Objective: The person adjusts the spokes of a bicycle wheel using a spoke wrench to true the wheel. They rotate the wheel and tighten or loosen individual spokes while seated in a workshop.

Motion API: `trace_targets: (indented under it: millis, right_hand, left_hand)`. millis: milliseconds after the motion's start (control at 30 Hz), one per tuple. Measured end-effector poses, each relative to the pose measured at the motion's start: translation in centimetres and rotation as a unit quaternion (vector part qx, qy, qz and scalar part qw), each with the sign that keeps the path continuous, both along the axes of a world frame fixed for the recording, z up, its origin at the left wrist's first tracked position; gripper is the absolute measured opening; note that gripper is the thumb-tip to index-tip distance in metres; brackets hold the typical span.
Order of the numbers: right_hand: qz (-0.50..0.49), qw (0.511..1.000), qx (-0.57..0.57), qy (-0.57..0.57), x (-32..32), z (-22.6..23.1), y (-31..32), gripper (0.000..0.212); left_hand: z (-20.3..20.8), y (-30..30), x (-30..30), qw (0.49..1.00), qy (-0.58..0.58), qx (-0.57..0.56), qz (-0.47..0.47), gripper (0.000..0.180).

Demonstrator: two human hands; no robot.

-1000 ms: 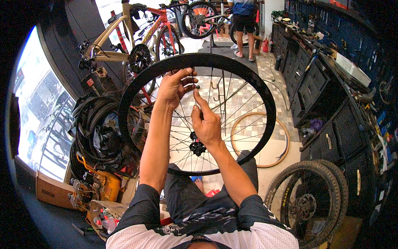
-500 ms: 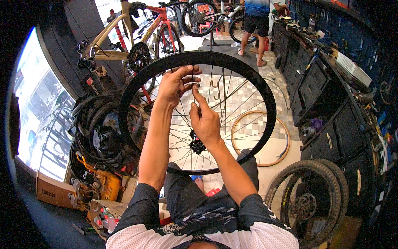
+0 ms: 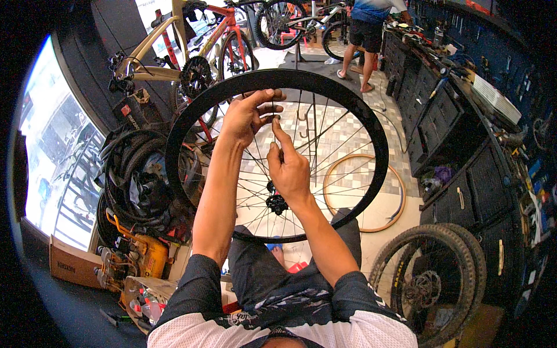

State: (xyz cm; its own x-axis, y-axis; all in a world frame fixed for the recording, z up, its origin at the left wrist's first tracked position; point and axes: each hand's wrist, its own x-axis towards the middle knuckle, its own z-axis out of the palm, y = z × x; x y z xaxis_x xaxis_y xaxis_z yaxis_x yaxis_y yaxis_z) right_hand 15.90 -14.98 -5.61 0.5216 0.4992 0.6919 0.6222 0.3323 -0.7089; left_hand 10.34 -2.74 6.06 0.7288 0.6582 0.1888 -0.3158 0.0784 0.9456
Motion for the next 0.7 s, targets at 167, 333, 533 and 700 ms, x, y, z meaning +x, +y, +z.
trace_targets:
  millis: [167,333,533,700]
  right_hand:
    - [0.015,1.000,0.024,0.003,-0.21,0.28,0.17,0.053]
    - [0.024,0.999,0.022,0.008,0.00,-0.08,0.40,0.052]
    - [0.010,1.000,0.009,0.004,-0.13,0.44,0.21,0.052]
    - [-0.018,1.000,0.019,-0.016,-0.34,0.77,0.44,0.053]
  left_hand:
    - [0.01,0.02,-0.08,1.000,-0.013,-0.001,-0.028,0.033]
    - [-0.30,-0.50,0.32,0.998,-0.009,0.048,0.042,0.033]
    - [-0.16,0.08,0.30,1.000,-0.015,-0.010,0.019,0.032]
    - [0.08,-0.14,0.26,1.000,-0.022,-0.003,0.012,0.029]
